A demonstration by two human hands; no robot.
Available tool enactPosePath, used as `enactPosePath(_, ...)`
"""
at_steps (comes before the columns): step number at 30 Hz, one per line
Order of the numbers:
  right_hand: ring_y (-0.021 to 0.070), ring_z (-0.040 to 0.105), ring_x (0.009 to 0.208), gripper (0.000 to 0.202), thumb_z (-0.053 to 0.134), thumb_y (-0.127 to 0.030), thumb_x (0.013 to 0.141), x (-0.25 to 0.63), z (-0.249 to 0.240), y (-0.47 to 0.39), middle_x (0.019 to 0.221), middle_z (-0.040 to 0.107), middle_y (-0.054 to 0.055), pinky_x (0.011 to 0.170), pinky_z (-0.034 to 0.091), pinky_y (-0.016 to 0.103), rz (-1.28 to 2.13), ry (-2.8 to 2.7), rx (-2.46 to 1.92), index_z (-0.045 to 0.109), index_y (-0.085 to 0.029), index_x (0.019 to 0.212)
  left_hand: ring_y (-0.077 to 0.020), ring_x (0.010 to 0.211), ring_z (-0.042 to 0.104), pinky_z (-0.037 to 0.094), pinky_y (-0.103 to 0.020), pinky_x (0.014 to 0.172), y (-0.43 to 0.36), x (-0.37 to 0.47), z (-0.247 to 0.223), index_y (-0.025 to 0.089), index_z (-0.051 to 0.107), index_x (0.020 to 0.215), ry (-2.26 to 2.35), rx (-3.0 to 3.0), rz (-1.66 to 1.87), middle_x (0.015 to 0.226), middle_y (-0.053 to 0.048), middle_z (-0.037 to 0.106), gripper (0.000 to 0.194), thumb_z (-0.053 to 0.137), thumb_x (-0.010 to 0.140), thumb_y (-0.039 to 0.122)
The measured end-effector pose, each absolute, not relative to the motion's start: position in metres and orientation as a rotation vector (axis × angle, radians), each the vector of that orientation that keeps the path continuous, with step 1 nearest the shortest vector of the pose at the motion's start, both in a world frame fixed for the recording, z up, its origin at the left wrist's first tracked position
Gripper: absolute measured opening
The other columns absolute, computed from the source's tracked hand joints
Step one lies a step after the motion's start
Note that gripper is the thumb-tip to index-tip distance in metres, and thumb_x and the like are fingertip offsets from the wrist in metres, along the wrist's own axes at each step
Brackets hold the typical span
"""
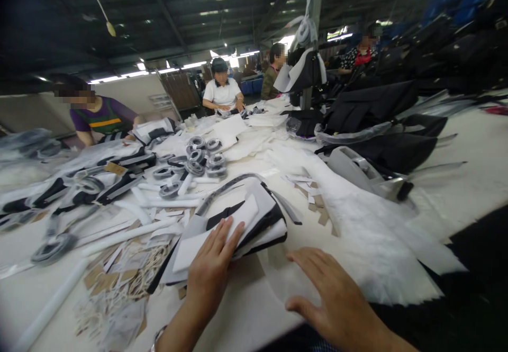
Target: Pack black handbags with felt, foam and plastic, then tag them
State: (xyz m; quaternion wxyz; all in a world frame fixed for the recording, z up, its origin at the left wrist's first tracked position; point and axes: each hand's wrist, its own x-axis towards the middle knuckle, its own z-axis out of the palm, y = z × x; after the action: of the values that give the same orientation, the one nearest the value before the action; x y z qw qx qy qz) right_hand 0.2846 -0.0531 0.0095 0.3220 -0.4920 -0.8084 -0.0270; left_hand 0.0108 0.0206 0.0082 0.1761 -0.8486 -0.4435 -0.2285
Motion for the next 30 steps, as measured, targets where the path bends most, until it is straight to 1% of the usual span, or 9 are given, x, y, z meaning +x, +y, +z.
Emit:
enactPosePath(2,0.0325,0.067,0.104,0.058,0.07,-0.05,0.083,0.278,-0.015,-0.064,0.117,0.07,0.013,0.087,0.058,0.046,-0.085,-2.19,-1.375,0.057,-0.019,0.13,-0.026,0.141,0.042,0.047,-0.043,0.111,0.021,0.01,0.006,0.027,0.033,0.153,-1.271,-2.406,-0.631,0.155,-0.008,0.042,0.069,0.054,0.091,0.004)
enactPosePath(5,0.0258,0.069,0.094,0.036,0.056,-0.025,0.092,0.272,-0.027,-0.073,0.106,0.071,0.009,0.082,0.059,0.039,-0.027,-2.23,-1.401,0.059,-0.02,0.127,-0.0262,0.141,0.042,0.047,-0.043,0.111,0.021,0.012,0.005,0.028,0.034,0.153,-1.263,-2.418,-0.615,0.155,-0.008,0.042,0.069,0.055,0.091,0.005)
enactPosePath(7,0.0203,0.069,0.085,0.045,0.041,-0.008,0.091,0.27,-0.02,-0.073,0.101,0.07,0.007,0.073,0.059,0.032,0.0,-2.255,-1.399,0.058,-0.022,0.13,-0.0265,0.141,0.042,0.047,-0.043,0.111,0.021,0.012,0.005,0.028,0.034,0.153,-1.257,-2.419,-0.616,0.155,-0.009,0.042,0.07,0.056,0.09,0.005)
enactPosePath(10,0.0208,0.068,0.082,0.054,0.037,0.003,0.083,0.262,-0.008,-0.069,0.103,0.069,0.007,0.067,0.057,0.032,-0.1,-2.324,-1.395,0.063,-0.022,0.123,-0.027,0.141,0.042,0.047,-0.043,0.11,0.021,0.014,0.006,0.028,0.032,0.154,-1.256,-2.409,-0.616,0.155,-0.009,0.042,0.071,0.056,0.091,0.007)
enactPosePath(13,0.0236,0.067,0.076,0.045,0.043,0.004,0.076,0.252,-0.01,-0.067,0.1,0.071,0.009,0.062,0.056,0.035,-0.208,-2.398,-1.41,0.07,-0.018,0.104,-0.0276,0.141,0.043,0.048,-0.044,0.109,0.019,0.017,0.003,0.028,0.032,0.154,-1.235,-2.407,-0.608,0.154,-0.01,0.043,0.07,0.055,0.091,0.007)
enactPosePath(16,0.0255,0.067,0.076,0.041,0.054,-0.001,0.073,0.248,-0.014,-0.072,0.101,0.072,0.01,0.062,0.057,0.037,-0.171,-2.464,-1.426,0.069,-0.015,0.108,-0.0281,0.14,0.044,0.048,-0.045,0.109,0.013,0.021,-0.004,0.029,0.035,0.153,-1.183,-2.419,-0.602,0.153,-0.01,0.045,0.066,0.054,0.093,0.008)
enactPosePath(21,0.0236,0.071,0.083,0.028,0.062,-0.02,0.085,0.255,0.023,-0.07,0.103,0.075,0.007,0.073,0.061,0.035,0.125,-2.433,-1.296,0.07,-0.021,0.112,-0.0295,0.138,0.047,0.05,-0.045,0.107,0.003,0.027,-0.017,0.03,0.036,0.152,-1.097,-2.407,-0.619,0.15,-0.013,0.048,0.057,0.05,0.098,0.017)
enactPosePath(26,0.0228,0.064,0.118,0.04,0.05,-0.017,0.098,0.264,0.06,-0.025,0.125,0.07,0.008,0.107,0.05,0.041,-0.094,-2.394,-0.978,0.06,-0.024,0.135,-0.0291,0.134,0.051,0.051,-0.043,0.104,-0.002,0.03,-0.02,0.029,0.036,0.152,-1.056,-2.377,-0.585,0.147,-0.013,0.053,0.053,0.048,0.1,0.024)
enactPosePath(30,0.0275,0.049,0.135,0.048,0.058,-0.025,0.096,0.275,0.04,0.005,0.14,0.059,0.011,0.114,0.042,0.049,-0.066,-2.536,-0.948,0.052,-0.021,0.144,-0.0287,0.136,0.049,0.049,-0.044,0.106,-0.009,0.03,-0.028,0.031,0.036,0.152,-1.104,-2.317,-0.621,0.148,-0.012,0.051,0.053,0.049,0.101,0.028)
